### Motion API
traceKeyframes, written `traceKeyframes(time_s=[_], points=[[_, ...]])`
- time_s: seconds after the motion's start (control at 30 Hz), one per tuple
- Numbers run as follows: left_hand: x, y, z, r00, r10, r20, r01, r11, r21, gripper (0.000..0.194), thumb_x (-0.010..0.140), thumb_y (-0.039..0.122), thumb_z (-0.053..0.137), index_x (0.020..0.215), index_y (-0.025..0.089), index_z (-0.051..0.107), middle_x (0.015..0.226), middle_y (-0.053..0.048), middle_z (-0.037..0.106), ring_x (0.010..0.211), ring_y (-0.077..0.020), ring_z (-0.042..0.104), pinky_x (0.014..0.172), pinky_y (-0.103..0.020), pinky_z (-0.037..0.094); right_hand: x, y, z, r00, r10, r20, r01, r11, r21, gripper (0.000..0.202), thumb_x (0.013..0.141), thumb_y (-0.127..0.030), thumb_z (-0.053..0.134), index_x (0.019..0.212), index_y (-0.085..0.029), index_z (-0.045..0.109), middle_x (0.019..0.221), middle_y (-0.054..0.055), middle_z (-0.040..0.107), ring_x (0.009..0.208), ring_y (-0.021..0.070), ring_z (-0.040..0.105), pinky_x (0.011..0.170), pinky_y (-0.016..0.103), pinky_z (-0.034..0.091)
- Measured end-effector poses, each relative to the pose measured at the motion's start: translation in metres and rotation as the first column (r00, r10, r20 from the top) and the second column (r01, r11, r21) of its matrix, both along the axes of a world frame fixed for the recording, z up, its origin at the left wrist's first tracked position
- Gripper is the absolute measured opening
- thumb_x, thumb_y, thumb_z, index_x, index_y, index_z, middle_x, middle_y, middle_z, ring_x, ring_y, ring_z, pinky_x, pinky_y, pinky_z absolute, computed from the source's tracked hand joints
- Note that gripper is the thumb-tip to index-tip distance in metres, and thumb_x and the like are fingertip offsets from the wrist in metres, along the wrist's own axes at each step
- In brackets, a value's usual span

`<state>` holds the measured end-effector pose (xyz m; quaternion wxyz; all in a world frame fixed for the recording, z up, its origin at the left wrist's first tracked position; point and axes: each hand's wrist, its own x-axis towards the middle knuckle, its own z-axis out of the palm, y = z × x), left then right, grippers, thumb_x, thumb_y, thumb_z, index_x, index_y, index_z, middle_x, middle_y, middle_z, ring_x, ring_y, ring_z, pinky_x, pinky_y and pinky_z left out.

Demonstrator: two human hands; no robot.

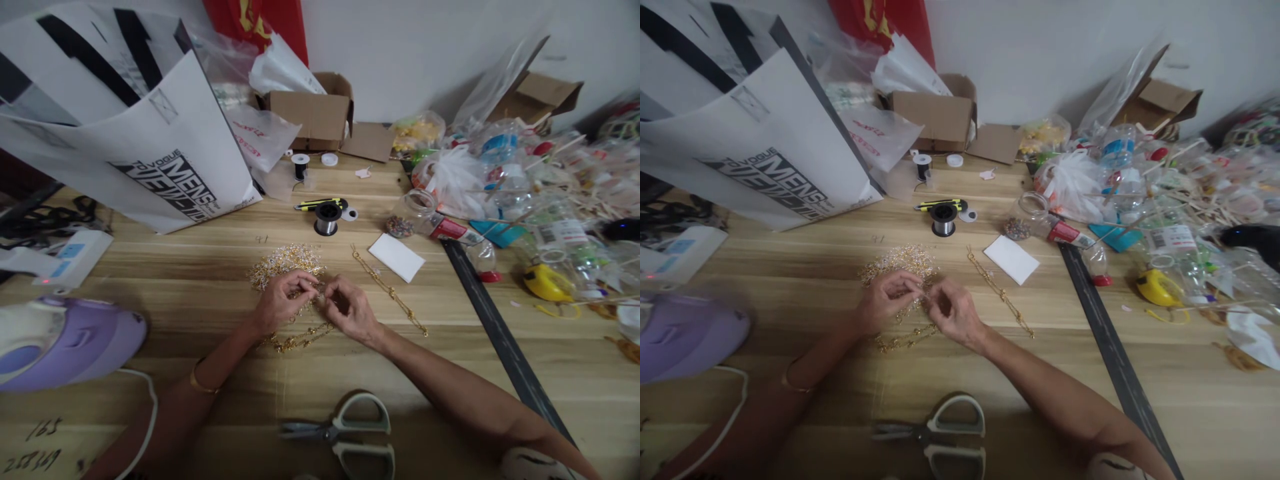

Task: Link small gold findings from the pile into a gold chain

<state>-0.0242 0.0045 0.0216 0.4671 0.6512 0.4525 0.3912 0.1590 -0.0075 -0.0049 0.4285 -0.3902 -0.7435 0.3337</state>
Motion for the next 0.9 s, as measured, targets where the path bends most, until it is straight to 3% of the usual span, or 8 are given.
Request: traceKeyframes(time_s=[0.23,0.37,0.63,0.9], points=[[-0.004,0.002,-0.001,0.997,0.019,0.078,-0.013,0.997,-0.07,0.02,0.074,0.023,0.07,0.091,0.016,0.064,0.072,-0.001,0.069,0.072,-0.0139,0.066,0.071,-0.024,0.052,0.004,0.007,0.007,0.942,-0.191,-0.276,0.118,0.958,-0.262,0.015,0.085,-0.03,0.052,0.075,-0.018,0.052,0.073,0.002,0.055,0.07,0.0153,0.052,0.064,0.027,0.043],[-0.005,0.002,-0.001,0.995,0.011,0.103,-0.001,0.995,-0.1,0.022,0.073,0.025,0.071,0.092,0.016,0.064,0.072,-0.001,0.069,0.07,-0.0132,0.066,0.069,-0.023,0.052,0.005,0.011,0.011,0.916,-0.247,-0.315,0.143,0.937,-0.319,0.019,0.085,-0.036,0.056,0.078,-0.017,0.055,0.074,0.002,0.057,0.07,0.0149,0.053,0.065,0.027,0.043],[-0.002,0.002,0.007,0.991,0.026,0.129,-0.009,0.992,-0.123,0.021,0.071,0.023,0.07,0.088,0.014,0.064,0.072,-0.002,0.069,0.069,-0.0144,0.066,0.068,-0.024,0.052,0.0,0.0,0.012,0.987,0.022,-0.161,-0.055,0.978,-0.203,0.019,0.085,-0.033,0.061,0.094,-0.016,0.063,0.083,0.004,0.064,0.075,0.0149,0.057,0.07,0.027,0.046],[-0.003,0.002,0.003,0.989,0.044,0.141,-0.032,0.996,-0.083,0.02,0.072,0.024,0.071,0.088,0.014,0.065,0.075,-0.003,0.07,0.072,-0.0149,0.067,0.071,-0.025,0.054,0.003,0.005,0.009,0.998,0.061,-0.027,-0.064,0.989,-0.132,0.016,0.088,-0.03,0.058,0.088,-0.017,0.067,0.081,0.004,0.064,0.076,0.0155,0.058,0.071,0.027,0.046]])
